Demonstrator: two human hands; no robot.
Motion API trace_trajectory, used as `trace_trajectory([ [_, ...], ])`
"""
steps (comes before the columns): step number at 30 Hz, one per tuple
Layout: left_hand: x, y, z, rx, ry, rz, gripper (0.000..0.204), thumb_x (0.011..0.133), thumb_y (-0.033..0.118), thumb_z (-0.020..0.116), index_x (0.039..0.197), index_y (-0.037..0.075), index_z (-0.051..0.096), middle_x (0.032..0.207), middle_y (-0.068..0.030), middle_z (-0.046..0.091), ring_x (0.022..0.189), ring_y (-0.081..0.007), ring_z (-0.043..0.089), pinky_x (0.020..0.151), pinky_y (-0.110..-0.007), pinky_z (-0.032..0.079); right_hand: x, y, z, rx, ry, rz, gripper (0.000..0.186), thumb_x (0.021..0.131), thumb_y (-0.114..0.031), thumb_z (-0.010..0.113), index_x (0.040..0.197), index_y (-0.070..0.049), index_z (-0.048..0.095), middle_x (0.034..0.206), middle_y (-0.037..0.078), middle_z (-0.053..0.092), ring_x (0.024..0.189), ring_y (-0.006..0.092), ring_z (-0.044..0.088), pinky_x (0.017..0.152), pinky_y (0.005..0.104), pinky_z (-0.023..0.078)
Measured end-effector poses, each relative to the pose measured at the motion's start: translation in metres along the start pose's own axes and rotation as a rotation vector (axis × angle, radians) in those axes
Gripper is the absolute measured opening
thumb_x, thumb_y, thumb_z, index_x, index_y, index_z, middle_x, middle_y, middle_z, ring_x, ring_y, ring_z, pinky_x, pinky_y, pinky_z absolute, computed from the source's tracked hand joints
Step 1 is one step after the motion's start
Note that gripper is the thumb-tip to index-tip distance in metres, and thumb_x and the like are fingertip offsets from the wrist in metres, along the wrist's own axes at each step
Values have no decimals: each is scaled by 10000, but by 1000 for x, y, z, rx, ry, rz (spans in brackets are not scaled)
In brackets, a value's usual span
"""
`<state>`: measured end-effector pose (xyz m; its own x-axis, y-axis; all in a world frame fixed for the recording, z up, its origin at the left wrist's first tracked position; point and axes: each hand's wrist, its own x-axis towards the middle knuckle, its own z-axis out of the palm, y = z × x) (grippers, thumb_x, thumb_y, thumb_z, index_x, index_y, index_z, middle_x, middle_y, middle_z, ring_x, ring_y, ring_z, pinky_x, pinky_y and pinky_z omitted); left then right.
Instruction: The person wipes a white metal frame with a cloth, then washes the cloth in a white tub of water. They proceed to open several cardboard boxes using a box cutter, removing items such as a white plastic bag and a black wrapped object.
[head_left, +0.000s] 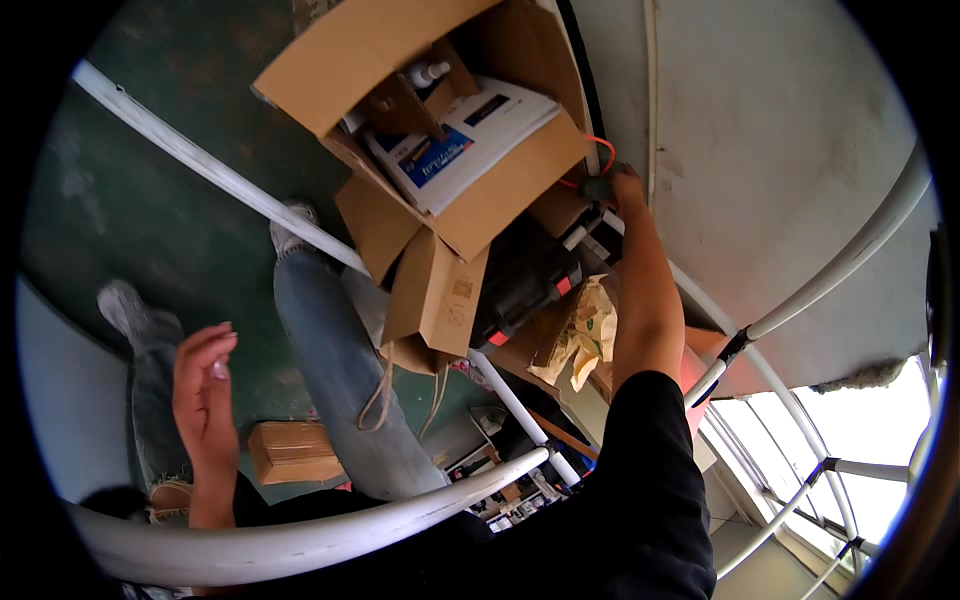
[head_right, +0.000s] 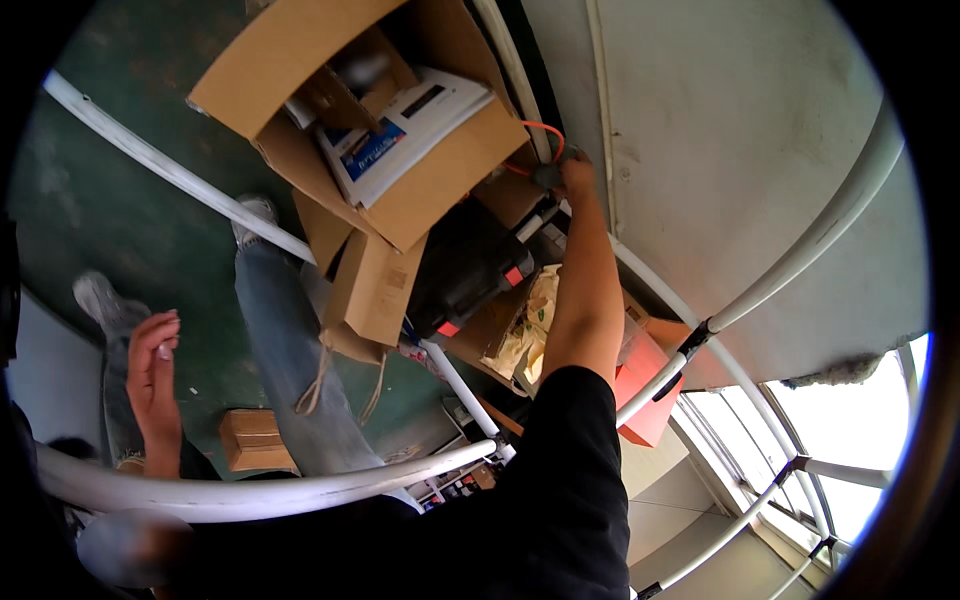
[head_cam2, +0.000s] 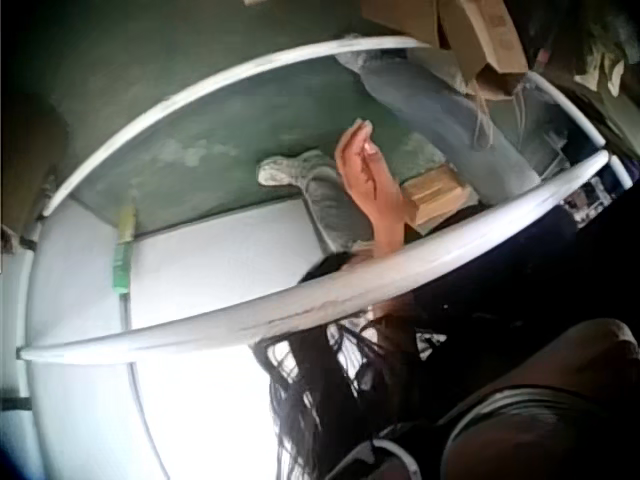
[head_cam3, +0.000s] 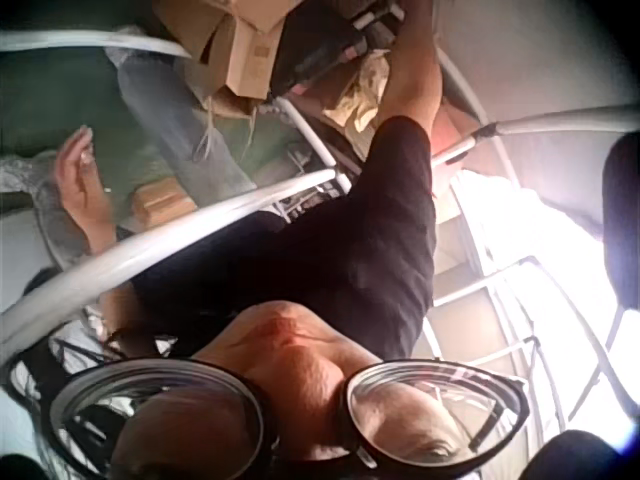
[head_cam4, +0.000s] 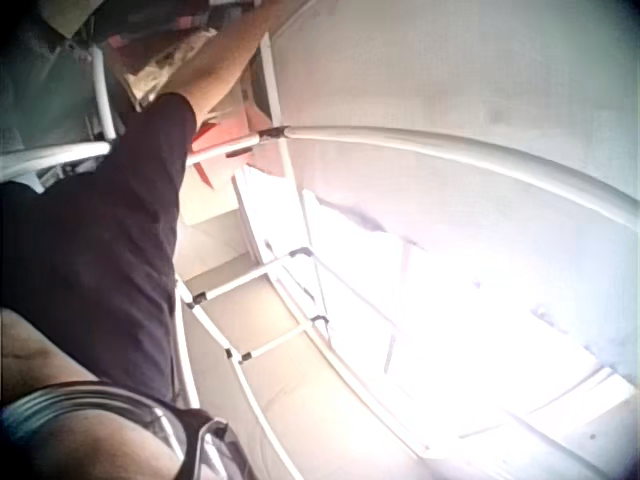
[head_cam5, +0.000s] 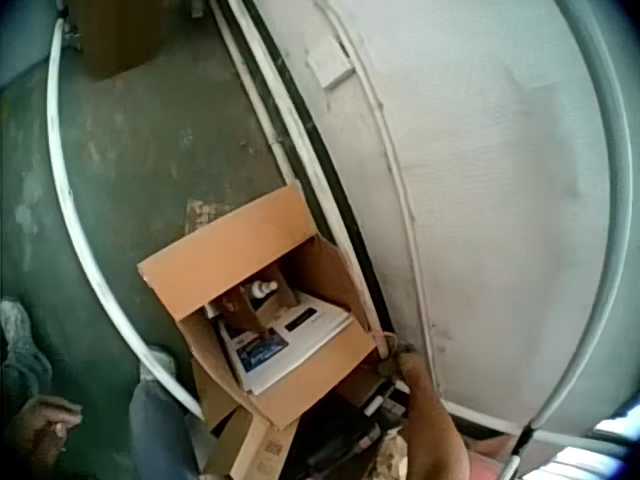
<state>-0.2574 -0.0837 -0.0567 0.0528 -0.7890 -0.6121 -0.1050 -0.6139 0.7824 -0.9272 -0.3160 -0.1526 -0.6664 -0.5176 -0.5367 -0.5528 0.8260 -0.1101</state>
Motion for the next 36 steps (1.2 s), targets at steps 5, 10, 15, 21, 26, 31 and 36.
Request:
trace_trajectory([
  [5, 32, 1, 3, -39, -79, 44, 206, 927, -15, 473, 1051, -2, 638, 1149, -143, 605, 1076, -238, 582, 949, -320, 431, -34, -72, 16, 20, -61, -69, 409, 828, -36, 483, 1224, -108, 560, 1066, 93, 639, 920, 234, 657, 644, 395, 593],
  [10, 29, -9, -24, -40, -113, 51, 203, 908, -20, 481, 1039, -8, 636, 1143, -148, 605, 1070, -254, 586, 941, -327, 438, -44, -130, 37, -1, -5, -144, 440, 812, -35, 505, 1248, -91, 537, 1050, 92, 631, 860, 213, 638, 623, 364, 577],
  [15, 30, -11, -39, -23, -148, 117, 203, 895, -18, 489, 1033, -9, 637, 1138, -150, 605, 1067, -265, 587, 936, -334, 443, -77, -226, 60, 120, -145, -289, 409, 860, -36, 503, 1267, -70, 507, 1061, 111, 625, 915, 249, 636, 688, 389, 588],
  [21, 29, -9, -37, 3, -165, 99, 201, 895, -31, 498, 1033, 5, 640, 1139, -148, 604, 1054, -267, 590, 934, -335, 444, -167, -376, 104, 298, -288, -398, 643, 908, -297, 617, 1472, -144, 348, 1378, 231, 477, 1206, 398, 508, 1043, 558, 375],
  [26, 31, -13, -37, 21, -191, 139, 199, 890, -38, 512, 1036, 12, 639, 1129, -145, 603, 1050, -271, 591, 923, -337, 452, -97, -311, 104, 14, -40, -919, 467, 810, -197, 722, 1191, -2, 536, 1077, 167, 641, 975, 275, 647, 768, 397, 579],
  [31, 32, -20, -40, 40, -196, 137, 200, 887, -37, 519, 1039, 14, 638, 1132, -145, 598, 1051, -274, 590, 926, -339, 452, -78, -221, 95, -296, 366, -908, 586, 689, -270, 803, 1156, -4, 569, 1060, 257, 649, 1028, 412, 605, 877, 444, 477],
  [36, 34, -15, -41, 43, -190, 108, 199, 886, -25, 521, 1044, 12, 637, 1147, -147, 591, 1057, -277, 586, 931, -342, 452, -84, -150, 68, -126, 256, -552, 548, 698, -279, 808, 1113, 17, 606, 980, 272, 660, 880, 431, 647, 781, 460, 523],
])
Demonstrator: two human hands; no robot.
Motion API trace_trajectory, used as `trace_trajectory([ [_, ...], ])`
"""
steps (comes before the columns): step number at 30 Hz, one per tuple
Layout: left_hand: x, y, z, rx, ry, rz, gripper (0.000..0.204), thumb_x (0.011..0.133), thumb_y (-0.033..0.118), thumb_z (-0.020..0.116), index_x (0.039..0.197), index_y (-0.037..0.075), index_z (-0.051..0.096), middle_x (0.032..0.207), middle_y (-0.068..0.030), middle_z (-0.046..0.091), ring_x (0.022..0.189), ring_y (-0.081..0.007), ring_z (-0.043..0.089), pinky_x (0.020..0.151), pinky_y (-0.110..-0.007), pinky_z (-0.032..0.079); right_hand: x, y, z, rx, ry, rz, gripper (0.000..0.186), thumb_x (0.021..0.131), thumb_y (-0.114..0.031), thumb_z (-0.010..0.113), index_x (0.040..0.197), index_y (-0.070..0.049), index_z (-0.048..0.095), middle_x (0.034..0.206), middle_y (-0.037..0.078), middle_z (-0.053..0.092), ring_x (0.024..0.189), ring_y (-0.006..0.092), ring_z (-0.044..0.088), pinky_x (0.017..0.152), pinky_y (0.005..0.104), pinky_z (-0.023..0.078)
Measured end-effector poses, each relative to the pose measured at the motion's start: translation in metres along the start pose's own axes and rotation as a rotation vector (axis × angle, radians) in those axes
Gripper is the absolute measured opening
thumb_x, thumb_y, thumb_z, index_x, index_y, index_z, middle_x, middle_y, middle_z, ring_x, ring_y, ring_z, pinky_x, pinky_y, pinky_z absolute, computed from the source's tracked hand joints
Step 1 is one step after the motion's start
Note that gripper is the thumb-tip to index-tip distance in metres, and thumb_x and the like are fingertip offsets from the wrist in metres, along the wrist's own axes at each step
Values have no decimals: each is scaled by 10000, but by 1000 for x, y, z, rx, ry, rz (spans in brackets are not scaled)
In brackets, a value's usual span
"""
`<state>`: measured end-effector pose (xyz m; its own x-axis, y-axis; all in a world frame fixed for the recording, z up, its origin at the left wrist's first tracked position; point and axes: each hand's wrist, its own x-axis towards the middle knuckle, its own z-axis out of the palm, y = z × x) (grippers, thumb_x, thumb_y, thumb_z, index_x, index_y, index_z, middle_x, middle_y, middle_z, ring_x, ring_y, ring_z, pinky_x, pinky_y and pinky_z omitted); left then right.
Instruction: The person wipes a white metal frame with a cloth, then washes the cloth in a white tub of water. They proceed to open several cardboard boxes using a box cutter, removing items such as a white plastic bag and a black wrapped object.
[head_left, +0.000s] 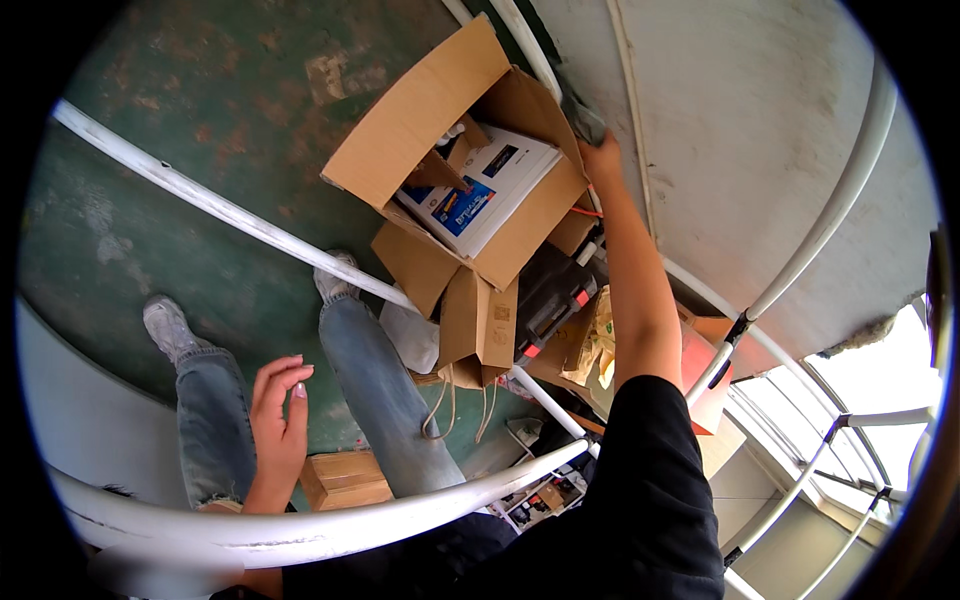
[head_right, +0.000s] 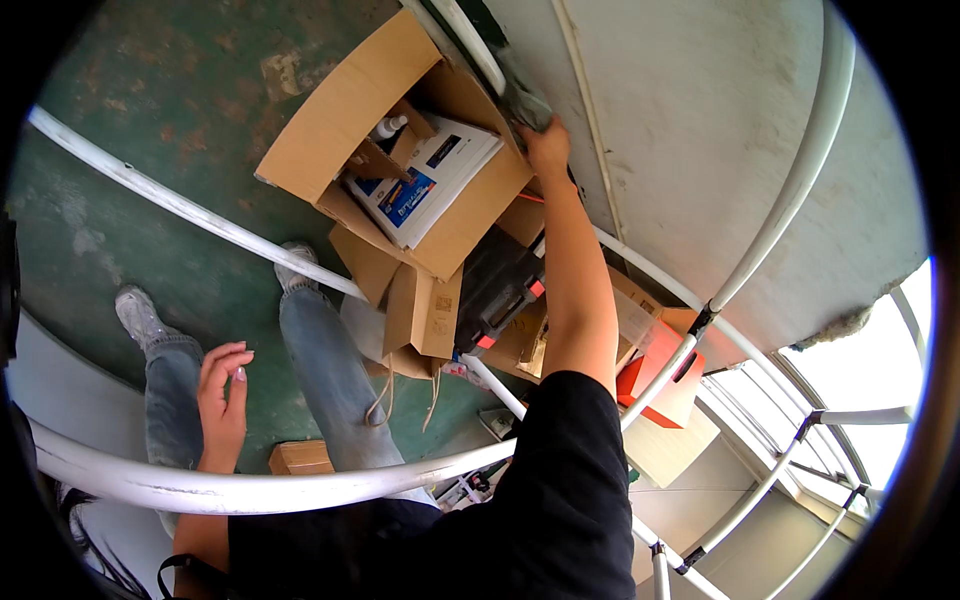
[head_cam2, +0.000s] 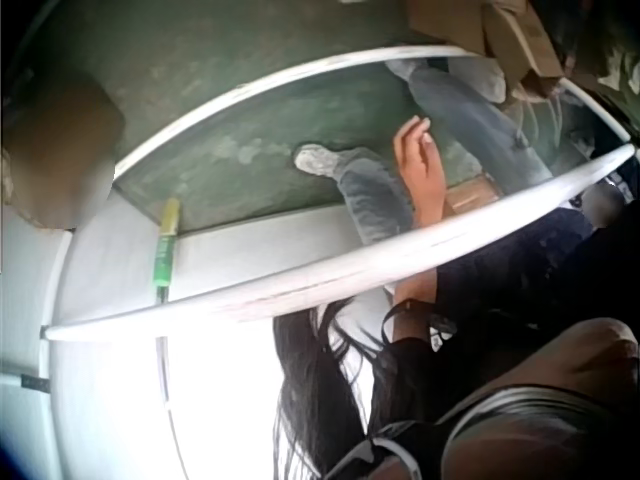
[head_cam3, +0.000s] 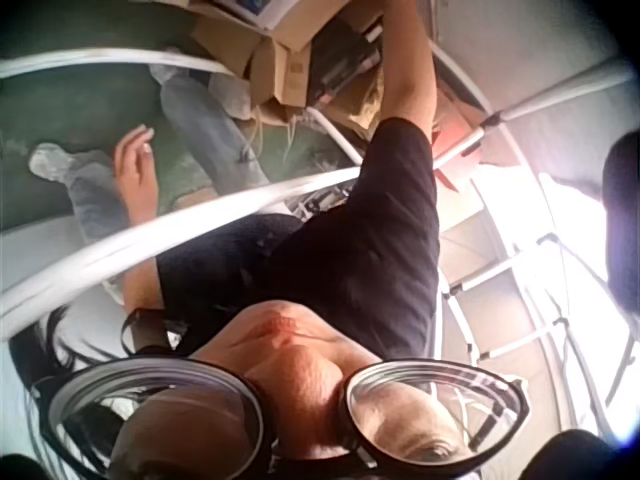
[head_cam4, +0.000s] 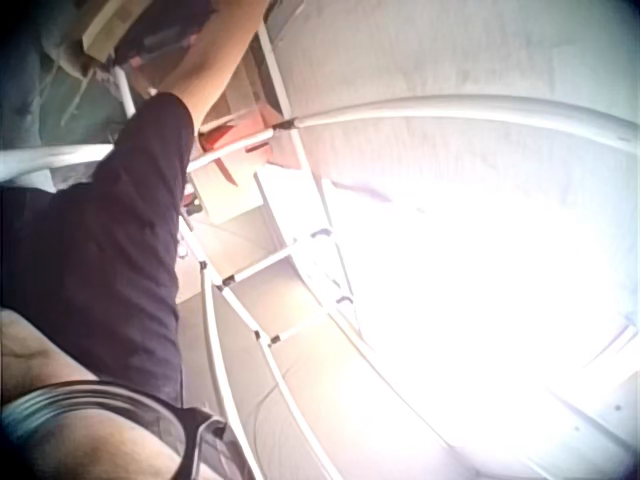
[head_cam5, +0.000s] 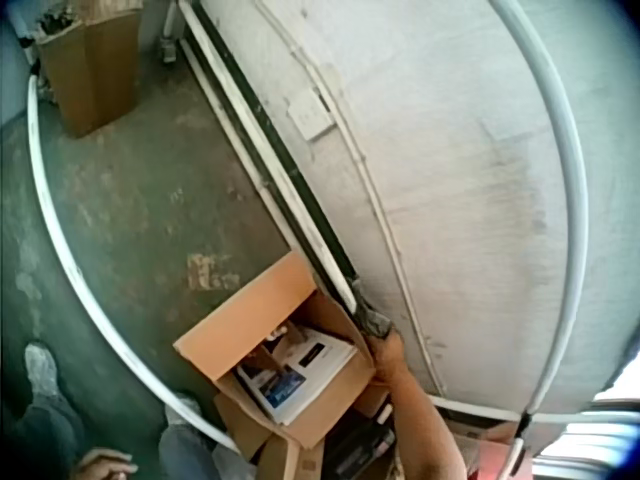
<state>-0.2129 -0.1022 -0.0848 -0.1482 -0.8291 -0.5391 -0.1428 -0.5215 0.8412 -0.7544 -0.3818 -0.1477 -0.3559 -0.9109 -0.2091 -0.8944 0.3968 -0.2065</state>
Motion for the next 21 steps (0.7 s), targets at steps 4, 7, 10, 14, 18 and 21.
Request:
trace_trajectory([
  [4, 1, 3, -1, -4, -13, -36, 203, 884, -19, 524, 1048, 14, 639, 1158, -149, 586, 1068, -279, 581, 935, -342, 451, 2, 46, -22, 233, -123, 467, 531, 737, -266, 800, 1093, 74, 599, 939, 244, 680, 810, 370, 694, 673, 413, 556],
  [7, 4, 8, -1, -32, -17, -52, 210, 880, -20, 525, 1052, 15, 641, 1163, -149, 583, 1073, -280, 579, 939, -342, 449, 15, 114, -38, -438, -160, 309, 450, 776, -227, 742, 1030, 120, 610, 926, 268, 677, 709, 334, 700, 599, 424, 550],
  [10, 7, 13, -2, -56, -9, -72, 216, 875, -24, 527, 1053, 15, 642, 1165, -149, 582, 1074, -281, 579, 941, -342, 449, 4, 110, -35, -412, -147, 404, 392, 801, -213, 701, 1028, 97, 621, 937, 264, 676, 803, 322, 698, 611, 431, 553],
  [14, 11, 26, 0, -80, 1, -77, 216, 869, -26, 532, 1048, 15, 646, 1164, -149, 584, 1070, -282, 582, 938, -344, 450, 21, 64, -10, -112, -97, 443, 363, 858, -164, 614, 1169, 13, 554, 1014, 204, 650, 938, 304, 653, 592, 444, 551],
  [18, 13, 34, -6, -150, -12, -90, 217, 866, -25, 534, 1044, 19, 651, 1162, -148, 588, 1064, -282, 585, 933, -349, 453, 43, -18, -19, 124, -259, 420, 371, 910, -132, 544, 1263, -68, 451, 1090, 144, 583, 908, 282, 605, 550, 418, 558],
  [21, 14, 39, -11, -173, 5, -74, 214, 868, -13, 543, 1048, 24, 654, 1156, -148, 592, 1052, -282, 588, 920, -353, 458, 60, -112, 5, 380, -273, 316, 341, 930, -153, 538, 1239, -50, 437, 1092, 152, 564, 870, 265, 599, 557, 390, 573],
])
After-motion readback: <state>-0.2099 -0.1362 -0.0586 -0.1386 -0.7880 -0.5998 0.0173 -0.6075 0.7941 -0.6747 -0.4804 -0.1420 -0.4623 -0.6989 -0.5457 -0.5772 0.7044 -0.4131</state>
